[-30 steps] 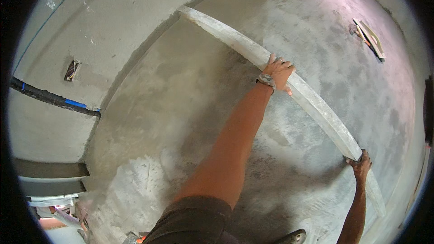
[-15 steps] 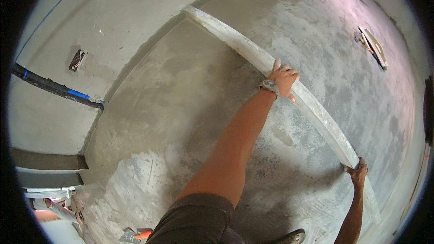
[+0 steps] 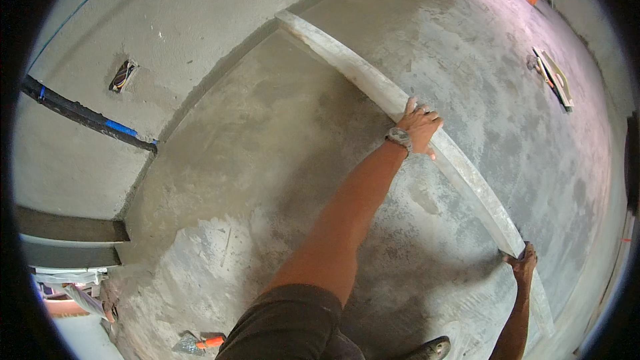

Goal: The person uses a long straight edge to screed and level wet concrete on a floor, repeatedly dragging it across the surface. They also use a trowel to fill gaps and smooth the concrete around the edges and corners.

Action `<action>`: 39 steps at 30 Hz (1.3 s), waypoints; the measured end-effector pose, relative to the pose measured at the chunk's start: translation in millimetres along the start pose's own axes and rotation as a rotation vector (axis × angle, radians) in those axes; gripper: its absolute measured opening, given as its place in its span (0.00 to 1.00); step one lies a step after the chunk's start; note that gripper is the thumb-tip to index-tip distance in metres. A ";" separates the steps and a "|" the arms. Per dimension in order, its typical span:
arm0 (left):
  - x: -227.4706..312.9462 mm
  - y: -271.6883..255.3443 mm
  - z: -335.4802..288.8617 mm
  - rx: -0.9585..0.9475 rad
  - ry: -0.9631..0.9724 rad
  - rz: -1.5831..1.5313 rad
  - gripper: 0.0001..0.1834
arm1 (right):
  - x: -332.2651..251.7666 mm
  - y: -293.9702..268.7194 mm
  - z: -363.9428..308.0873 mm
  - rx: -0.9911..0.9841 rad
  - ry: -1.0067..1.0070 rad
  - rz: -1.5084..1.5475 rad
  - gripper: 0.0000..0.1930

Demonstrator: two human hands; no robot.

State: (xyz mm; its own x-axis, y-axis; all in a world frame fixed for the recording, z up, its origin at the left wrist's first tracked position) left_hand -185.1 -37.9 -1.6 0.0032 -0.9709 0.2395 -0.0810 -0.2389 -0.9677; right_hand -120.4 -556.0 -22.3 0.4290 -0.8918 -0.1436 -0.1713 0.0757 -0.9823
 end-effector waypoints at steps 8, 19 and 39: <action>0.8 10.3 -17.8 0.037 -0.018 0.015 0.46 | -14.4 -2.9 -13.2 0.010 -0.014 0.087 0.41; 6.3 10.0 -55.2 0.038 -0.014 0.008 0.46 | -21.8 0.8 -34.1 -0.047 0.009 0.010 0.47; 12.2 12.9 -105.0 0.052 -0.040 0.020 0.46 | -27.7 10.2 -64.7 -0.190 0.033 -0.016 0.51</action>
State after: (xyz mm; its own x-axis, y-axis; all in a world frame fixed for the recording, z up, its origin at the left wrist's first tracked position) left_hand -290.8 -51.1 -2.8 0.0417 -0.9750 0.2181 -0.0295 -0.2194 -0.9752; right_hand -191.4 -559.4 -20.5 0.4038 -0.9068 -0.1210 -0.3303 -0.0211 -0.9436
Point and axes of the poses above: each hand's wrist, its own z-axis towards the middle knuckle, its own y-axis out of the palm, x = y × z, the point moved 6 cm from there along z, towards the middle knuckle, and after that the axes turned 4 degrees about -x, right-handed, at the moved point
